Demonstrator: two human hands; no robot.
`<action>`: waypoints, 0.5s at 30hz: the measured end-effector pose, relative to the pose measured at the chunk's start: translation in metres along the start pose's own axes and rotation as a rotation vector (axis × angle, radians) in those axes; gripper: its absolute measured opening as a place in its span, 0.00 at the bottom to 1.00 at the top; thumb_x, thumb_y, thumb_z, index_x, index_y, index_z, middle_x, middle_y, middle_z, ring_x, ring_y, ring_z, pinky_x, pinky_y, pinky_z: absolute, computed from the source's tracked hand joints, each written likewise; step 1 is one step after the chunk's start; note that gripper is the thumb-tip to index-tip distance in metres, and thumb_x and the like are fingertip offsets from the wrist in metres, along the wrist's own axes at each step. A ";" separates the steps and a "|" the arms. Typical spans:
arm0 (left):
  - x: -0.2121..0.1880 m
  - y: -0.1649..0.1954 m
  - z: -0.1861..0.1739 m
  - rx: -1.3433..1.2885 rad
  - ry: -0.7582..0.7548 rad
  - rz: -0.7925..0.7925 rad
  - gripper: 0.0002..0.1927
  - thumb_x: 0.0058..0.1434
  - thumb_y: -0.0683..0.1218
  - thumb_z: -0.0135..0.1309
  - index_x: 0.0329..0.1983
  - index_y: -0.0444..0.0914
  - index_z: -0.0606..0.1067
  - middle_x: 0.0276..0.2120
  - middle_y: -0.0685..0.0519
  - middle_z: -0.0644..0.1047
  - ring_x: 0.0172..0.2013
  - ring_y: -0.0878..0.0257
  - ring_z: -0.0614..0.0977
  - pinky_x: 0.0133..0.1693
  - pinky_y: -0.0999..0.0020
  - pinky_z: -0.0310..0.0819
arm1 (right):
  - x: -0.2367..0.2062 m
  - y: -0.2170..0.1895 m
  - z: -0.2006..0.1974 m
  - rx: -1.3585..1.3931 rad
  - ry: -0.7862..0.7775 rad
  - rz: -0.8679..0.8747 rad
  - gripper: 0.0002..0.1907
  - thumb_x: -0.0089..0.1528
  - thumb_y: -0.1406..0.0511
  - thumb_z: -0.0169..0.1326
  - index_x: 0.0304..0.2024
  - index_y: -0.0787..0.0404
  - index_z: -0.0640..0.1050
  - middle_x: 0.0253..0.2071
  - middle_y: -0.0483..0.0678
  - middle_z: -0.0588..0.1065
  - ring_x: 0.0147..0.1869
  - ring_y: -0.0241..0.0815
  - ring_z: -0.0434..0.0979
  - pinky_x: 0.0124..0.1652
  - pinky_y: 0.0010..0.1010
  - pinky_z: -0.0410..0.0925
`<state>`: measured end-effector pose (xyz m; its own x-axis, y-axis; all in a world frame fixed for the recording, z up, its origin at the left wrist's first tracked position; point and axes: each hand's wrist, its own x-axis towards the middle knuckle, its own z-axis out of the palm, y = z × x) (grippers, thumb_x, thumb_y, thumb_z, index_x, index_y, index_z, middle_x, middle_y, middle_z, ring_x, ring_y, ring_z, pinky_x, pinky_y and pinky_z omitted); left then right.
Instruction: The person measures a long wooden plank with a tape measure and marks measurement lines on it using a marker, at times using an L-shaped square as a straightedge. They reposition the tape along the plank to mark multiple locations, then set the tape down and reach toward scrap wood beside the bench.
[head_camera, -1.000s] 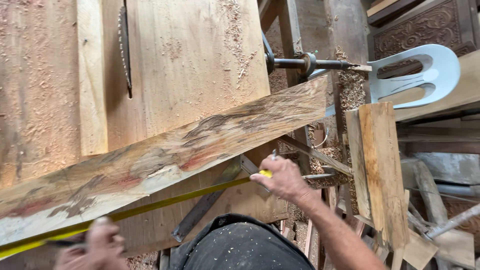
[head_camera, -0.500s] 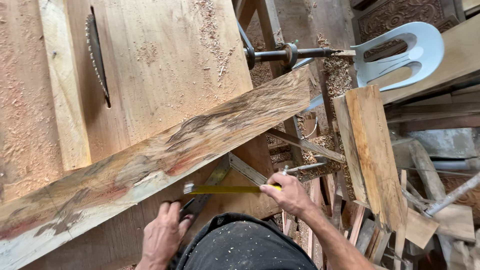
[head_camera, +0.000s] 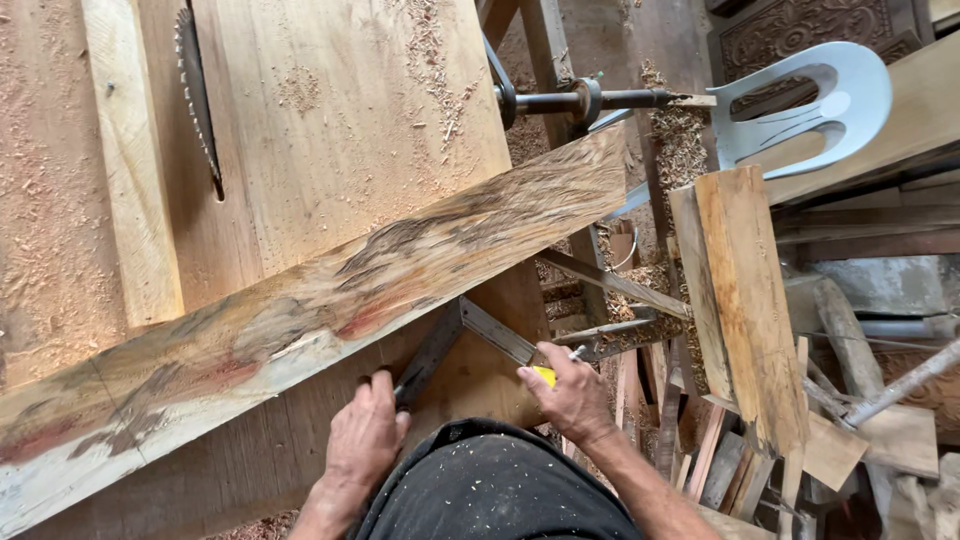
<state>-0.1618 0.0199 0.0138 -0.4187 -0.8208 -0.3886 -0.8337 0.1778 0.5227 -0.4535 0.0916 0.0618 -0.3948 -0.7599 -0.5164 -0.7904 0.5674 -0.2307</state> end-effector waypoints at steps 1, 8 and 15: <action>0.002 -0.002 0.000 -0.013 -0.026 -0.033 0.23 0.56 0.51 0.62 0.48 0.35 0.68 0.38 0.40 0.76 0.39 0.42 0.82 0.41 0.50 0.78 | 0.000 -0.001 0.003 0.048 0.076 -0.093 0.29 0.65 0.48 0.50 0.59 0.60 0.73 0.28 0.52 0.80 0.26 0.41 0.78 0.26 0.33 0.73; -0.014 -0.022 -0.014 -0.049 -0.023 -0.015 0.16 0.55 0.51 0.60 0.44 0.44 0.71 0.37 0.45 0.78 0.42 0.47 0.81 0.43 0.51 0.77 | 0.000 0.010 0.035 0.101 0.442 -0.413 0.22 0.65 0.54 0.54 0.51 0.66 0.76 0.29 0.49 0.76 0.26 0.38 0.73 0.26 0.34 0.69; -0.031 -0.029 -0.059 0.287 -0.158 -0.165 0.08 0.67 0.49 0.49 0.49 0.50 0.70 0.30 0.56 0.81 0.25 0.64 0.82 0.27 0.63 0.81 | 0.011 -0.008 0.042 0.054 0.438 -0.538 0.23 0.66 0.52 0.57 0.52 0.63 0.76 0.33 0.48 0.74 0.38 0.43 0.73 0.38 0.40 0.69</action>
<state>-0.1032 0.0083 0.0559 -0.3023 -0.7610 -0.5740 -0.9522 0.2136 0.2183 -0.4322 0.0924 0.0235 -0.1159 -0.9915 0.0589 -0.9092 0.0821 -0.4081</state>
